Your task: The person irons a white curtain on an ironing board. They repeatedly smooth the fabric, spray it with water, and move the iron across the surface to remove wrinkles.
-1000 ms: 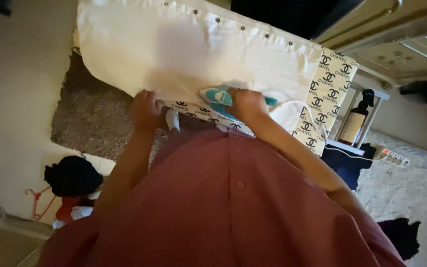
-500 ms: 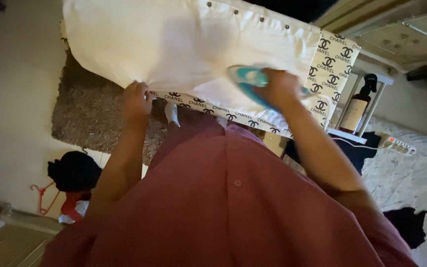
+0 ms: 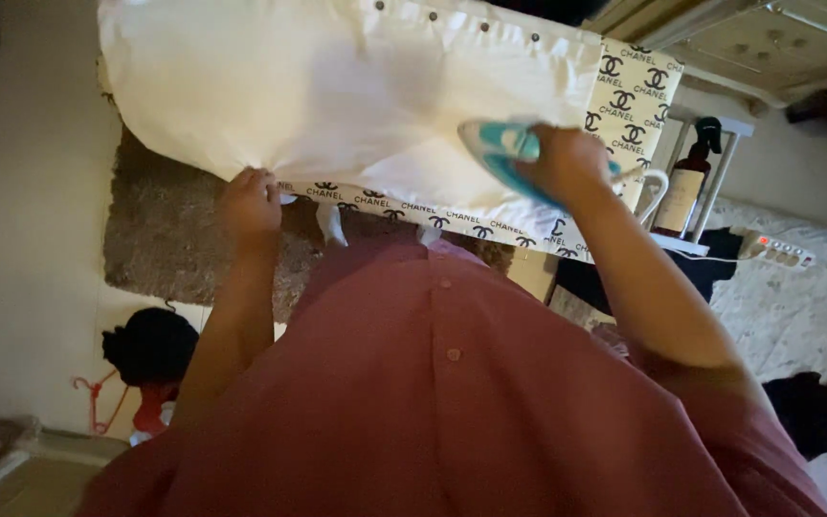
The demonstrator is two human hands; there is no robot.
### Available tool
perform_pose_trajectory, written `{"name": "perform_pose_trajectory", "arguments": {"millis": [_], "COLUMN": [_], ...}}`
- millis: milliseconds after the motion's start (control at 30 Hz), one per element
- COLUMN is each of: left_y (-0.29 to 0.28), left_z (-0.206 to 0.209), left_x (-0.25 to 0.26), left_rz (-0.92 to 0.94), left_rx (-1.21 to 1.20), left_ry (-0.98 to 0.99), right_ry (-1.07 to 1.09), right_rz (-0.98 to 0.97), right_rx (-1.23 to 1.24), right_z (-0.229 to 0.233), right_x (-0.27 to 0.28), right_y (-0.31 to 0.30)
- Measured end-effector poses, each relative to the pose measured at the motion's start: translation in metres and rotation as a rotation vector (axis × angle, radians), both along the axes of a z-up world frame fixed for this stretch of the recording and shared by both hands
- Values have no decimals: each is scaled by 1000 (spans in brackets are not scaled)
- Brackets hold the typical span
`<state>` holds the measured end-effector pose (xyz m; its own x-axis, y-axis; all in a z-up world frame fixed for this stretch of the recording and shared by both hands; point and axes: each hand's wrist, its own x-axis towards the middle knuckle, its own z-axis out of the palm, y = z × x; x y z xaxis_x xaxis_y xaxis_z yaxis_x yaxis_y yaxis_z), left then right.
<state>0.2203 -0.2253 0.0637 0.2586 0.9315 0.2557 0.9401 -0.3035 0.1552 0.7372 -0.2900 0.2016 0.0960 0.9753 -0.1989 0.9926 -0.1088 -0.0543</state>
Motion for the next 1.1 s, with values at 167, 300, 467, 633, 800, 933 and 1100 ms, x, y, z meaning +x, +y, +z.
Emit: {"name": "perform_pose_trajectory", "arguments": {"millis": [167, 300, 467, 633, 800, 933, 1100], "left_y": [10, 18, 1, 10, 18, 16, 20], "left_z": [-15, -10, 113, 31, 34, 16, -9], "left_x": [-11, -13, 29, 4, -8, -8, -8], "left_rz": [-138, -161, -86, -111, -193, -172, -133], "left_rx": [-91, -83, -143, 16, -190, -102, -145], "left_ry": [-86, -150, -13, 121, -5, 72, 46], "right_ry": [-37, -1, -26, 65, 25, 42, 48], "right_rz": [12, -178, -171, -366, -181, -18, -155], "right_rx": [-132, -116, -165, -145, -202, -285, -143], "right_z": [25, 4, 12, 4, 27, 17, 23], "right_x": [-5, 28, 11, 19, -61, -95, -52], "right_y": [-46, -55, -66, -43, -12, 9, 59]}}
